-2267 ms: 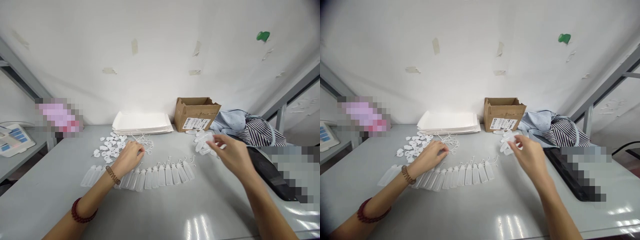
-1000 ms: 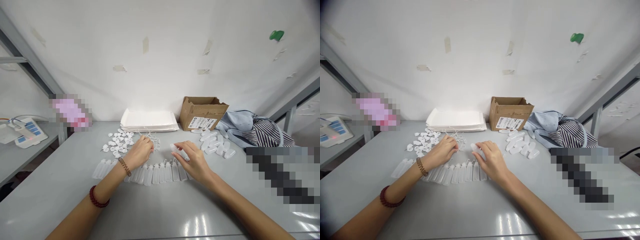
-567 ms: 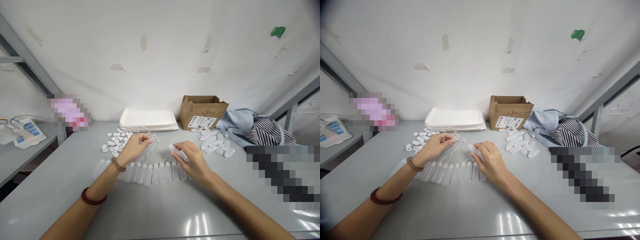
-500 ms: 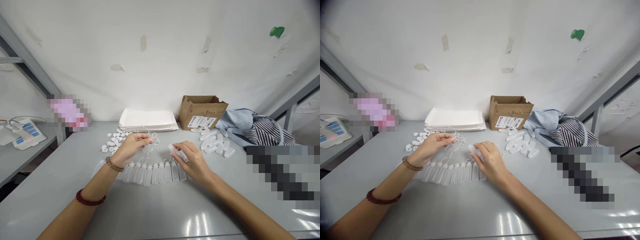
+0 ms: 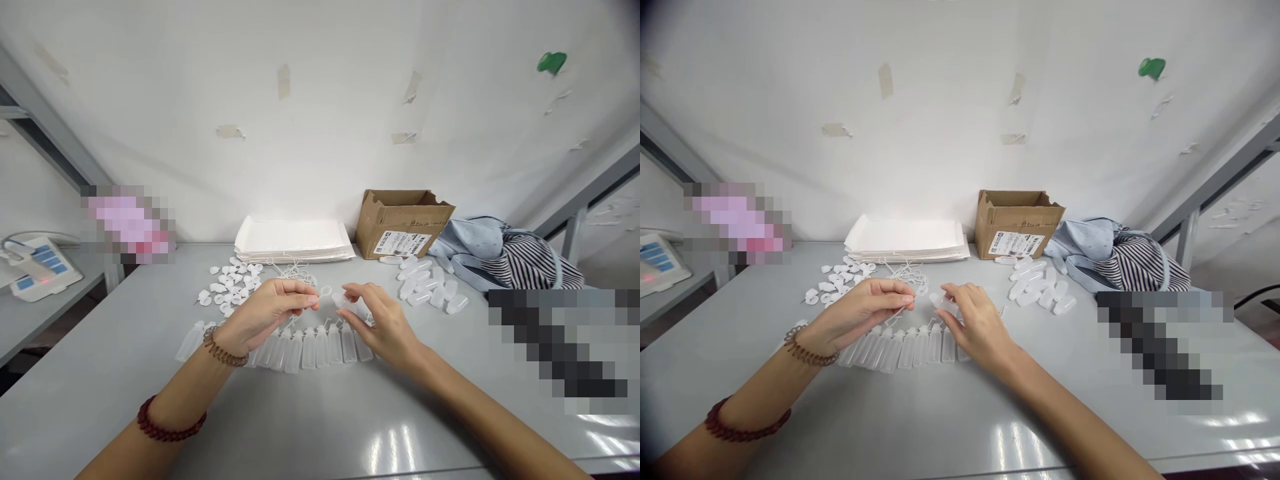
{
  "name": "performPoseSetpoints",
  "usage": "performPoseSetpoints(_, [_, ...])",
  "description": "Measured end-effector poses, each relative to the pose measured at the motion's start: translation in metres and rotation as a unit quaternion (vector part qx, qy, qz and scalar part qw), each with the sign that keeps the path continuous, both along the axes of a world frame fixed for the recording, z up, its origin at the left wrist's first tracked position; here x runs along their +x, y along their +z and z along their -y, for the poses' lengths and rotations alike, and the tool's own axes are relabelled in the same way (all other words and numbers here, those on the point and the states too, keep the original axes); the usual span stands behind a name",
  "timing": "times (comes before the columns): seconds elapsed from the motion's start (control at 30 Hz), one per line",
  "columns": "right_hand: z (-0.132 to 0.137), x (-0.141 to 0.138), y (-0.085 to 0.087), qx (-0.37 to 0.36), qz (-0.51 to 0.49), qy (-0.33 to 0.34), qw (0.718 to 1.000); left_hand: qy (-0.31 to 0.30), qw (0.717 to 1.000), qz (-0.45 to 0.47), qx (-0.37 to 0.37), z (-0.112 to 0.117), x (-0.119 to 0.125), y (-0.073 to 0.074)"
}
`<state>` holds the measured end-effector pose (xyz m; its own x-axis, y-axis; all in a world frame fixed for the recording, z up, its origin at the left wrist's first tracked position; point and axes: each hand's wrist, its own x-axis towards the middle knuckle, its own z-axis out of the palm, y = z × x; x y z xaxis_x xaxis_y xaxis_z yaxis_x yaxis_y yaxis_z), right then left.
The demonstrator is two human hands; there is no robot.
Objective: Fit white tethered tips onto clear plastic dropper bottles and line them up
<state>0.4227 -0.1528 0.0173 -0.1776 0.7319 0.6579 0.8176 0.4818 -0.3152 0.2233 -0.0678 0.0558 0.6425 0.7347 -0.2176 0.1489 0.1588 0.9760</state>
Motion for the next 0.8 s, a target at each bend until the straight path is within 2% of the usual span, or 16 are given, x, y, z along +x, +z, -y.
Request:
performPoseSetpoints(0.4, [0.001, -0.003, 0.001, 0.034, 0.045, 0.039, 0.998, -0.048, 0.999, -0.012, -0.008, 0.012, 0.009, 0.0])
performPoseSetpoints(0.57, [0.0, -0.003, -0.001, 0.032, 0.035, 0.043, 0.998, -0.072, 0.997, -0.024, 0.027, 0.015, 0.01, -0.001])
performPoseSetpoints(0.63, [0.001, -0.004, 0.001, 0.025, -0.003, 0.053, 0.998, -0.082, 0.995, -0.027, 0.04, 0.014, 0.01, -0.002])
performPoseSetpoints(0.67, [0.002, -0.005, 0.003, 0.006, -0.041, 0.057, 0.998, -0.08, 0.995, -0.028, 0.049, 0.014, 0.009, -0.003])
performPoseSetpoints(0.73, [0.004, -0.007, 0.008, -0.077, -0.15, 0.059, 0.984, -0.063, 0.994, -0.033, 0.08, 0.015, 0.009, -0.003])
performPoseSetpoints(0.8, [0.006, -0.009, 0.014, -0.196, -0.285, 0.067, 0.936, -0.05, 0.987, -0.034, 0.147, 0.017, 0.009, -0.003])
